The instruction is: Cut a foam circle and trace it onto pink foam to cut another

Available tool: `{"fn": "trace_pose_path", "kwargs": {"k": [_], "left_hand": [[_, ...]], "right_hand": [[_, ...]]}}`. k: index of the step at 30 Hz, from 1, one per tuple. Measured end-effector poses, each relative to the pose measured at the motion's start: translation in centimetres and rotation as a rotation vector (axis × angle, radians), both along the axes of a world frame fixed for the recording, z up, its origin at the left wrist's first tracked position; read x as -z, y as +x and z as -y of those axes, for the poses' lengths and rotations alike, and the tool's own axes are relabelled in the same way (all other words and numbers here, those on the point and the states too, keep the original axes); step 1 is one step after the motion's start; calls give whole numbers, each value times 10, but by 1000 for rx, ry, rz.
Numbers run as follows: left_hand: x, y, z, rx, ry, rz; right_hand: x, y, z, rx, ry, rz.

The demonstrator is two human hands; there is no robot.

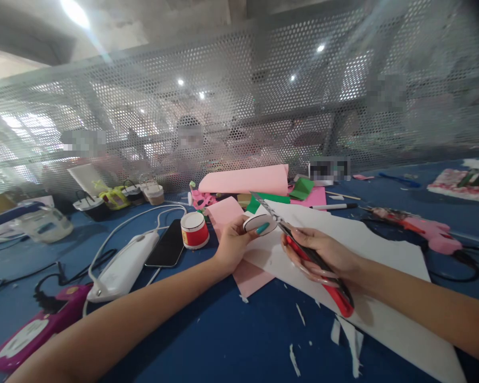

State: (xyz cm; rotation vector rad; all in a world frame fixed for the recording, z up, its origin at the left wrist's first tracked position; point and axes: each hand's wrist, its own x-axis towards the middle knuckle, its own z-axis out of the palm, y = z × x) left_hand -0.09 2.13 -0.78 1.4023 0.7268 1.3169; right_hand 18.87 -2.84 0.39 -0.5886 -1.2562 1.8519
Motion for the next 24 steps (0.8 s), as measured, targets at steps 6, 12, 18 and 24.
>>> {"fn": "trace_pose_path", "kwargs": {"k": [6, 12, 18, 24], "left_hand": [[0, -1, 2, 49, -32, -27], [0, 0, 3, 79, -65, -47], [-3, 0, 3, 16, -46, -12], [0, -1, 0, -9, -71, 18]], "right_hand": [[7, 3, -5, -31, 3, 10], [1, 2, -1, -53, -30, -5], [4, 2, -3, -118, -23, -46], [2, 1, 0, -127, -29, -31]]}}
